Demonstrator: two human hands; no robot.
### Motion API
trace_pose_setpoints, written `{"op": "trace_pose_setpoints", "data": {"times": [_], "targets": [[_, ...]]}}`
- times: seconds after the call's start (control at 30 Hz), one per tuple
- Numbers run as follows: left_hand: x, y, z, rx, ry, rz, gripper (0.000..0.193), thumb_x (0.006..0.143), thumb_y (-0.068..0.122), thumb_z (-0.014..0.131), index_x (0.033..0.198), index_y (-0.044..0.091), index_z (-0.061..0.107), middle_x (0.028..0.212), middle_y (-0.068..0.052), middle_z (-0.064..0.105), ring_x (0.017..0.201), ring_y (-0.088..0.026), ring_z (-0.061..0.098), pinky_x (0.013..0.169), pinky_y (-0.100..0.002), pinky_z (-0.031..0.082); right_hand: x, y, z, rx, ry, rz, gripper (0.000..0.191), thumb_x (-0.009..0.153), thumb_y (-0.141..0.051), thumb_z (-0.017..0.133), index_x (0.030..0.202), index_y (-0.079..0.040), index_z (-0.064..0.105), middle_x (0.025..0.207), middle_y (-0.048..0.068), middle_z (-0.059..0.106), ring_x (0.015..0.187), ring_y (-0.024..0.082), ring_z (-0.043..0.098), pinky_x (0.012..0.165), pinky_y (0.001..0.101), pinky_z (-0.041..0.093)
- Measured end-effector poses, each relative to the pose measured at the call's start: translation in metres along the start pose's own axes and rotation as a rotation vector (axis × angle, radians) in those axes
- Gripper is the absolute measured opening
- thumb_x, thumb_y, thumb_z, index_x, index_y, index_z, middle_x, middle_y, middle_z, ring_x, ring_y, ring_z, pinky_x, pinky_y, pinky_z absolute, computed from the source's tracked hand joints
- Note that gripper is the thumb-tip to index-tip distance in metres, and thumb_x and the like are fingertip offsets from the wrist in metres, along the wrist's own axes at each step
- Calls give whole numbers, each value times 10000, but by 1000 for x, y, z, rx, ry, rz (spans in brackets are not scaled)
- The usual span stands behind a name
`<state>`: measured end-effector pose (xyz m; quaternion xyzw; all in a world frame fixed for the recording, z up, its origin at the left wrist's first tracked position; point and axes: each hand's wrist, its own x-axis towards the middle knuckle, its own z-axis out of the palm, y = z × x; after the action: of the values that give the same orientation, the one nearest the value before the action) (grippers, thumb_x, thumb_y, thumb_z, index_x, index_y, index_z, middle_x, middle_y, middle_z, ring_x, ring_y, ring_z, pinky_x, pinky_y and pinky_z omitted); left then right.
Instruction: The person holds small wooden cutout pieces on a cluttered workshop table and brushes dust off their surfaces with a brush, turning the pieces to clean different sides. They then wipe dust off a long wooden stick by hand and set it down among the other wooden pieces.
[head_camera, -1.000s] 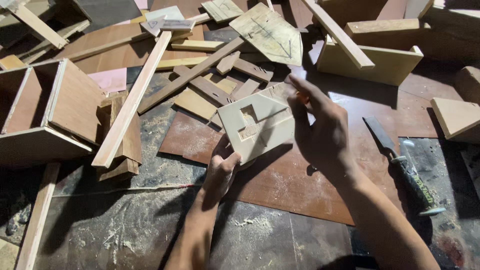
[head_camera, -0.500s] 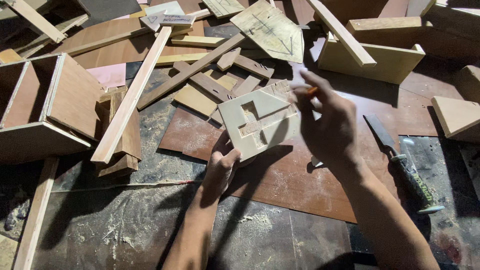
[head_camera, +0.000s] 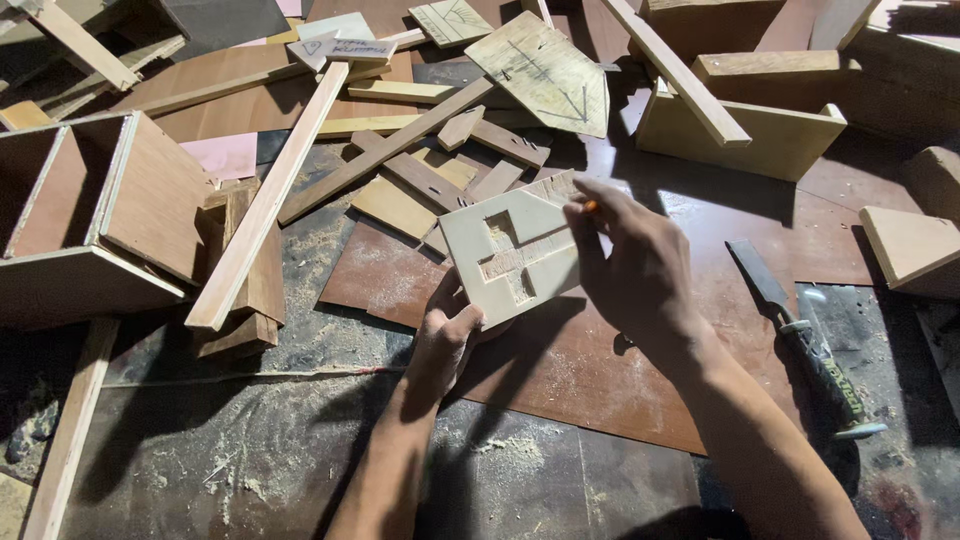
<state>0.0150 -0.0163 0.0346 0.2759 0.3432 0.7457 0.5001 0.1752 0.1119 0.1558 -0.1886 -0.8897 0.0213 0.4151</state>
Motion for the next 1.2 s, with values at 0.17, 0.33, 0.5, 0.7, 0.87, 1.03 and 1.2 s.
{"op": "trace_pose_setpoints", "data": {"times": [0.17,0.33,0.5,0.7,0.87,1.03,1.2], "targets": [[-2,3,2,39,38,-15,660,801,58,554,1450,-25,464,1337,-165,592,1238,-234,577,1103,-384,462,-1,-10,2,6,-328,191,290,1045,-263,612,1242,-65,690,728,70,759,455,148,665,363,327,488],[-4,5,3,96,36,-21,609,830,60,544,1432,-1,476,1310,-139,606,1219,-210,587,1092,-362,474,-2,-24,2,93,-375,117,281,973,-260,660,1194,-96,717,686,70,749,480,151,675,404,326,510],[4,-17,-15,-8,23,17,562,837,36,539,1397,-2,512,1299,-147,599,1195,-208,586,1053,-344,477,-2,-37,-9,333,-346,151,299,943,-176,704,1221,-69,691,913,74,790,738,177,792,570,287,628],[11,-50,-51,438,19,197,222,1024,137,564,1119,-53,629,1138,-131,471,1134,-200,551,1086,-331,458,-6,-40,-26,297,-275,-127,275,944,-113,720,1219,-112,709,1216,118,754,975,194,769,765,296,647],[14,-54,-48,155,209,14,326,827,118,574,1105,-53,572,1113,-146,584,1062,-224,546,1020,-330,415,-21,-27,-29,245,-316,63,265,891,-129,750,1155,-105,740,968,92,724,703,149,718,553,273,581],[14,-41,-34,83,218,-8,401,776,111,569,1138,-62,561,1131,-142,612,1095,-218,560,1037,-302,409,-51,-18,-24,262,-323,65,250,925,-165,734,1156,-74,705,901,62,751,648,128,717,513,257,577],[15,-39,-32,40,248,-44,419,747,98,573,1148,-23,566,1107,-134,605,1056,-213,560,991,-305,424,-66,-15,-15,258,-481,71,290,921,-190,737,1180,-67,693,832,74,763,566,143,705,433,274,572]]}}
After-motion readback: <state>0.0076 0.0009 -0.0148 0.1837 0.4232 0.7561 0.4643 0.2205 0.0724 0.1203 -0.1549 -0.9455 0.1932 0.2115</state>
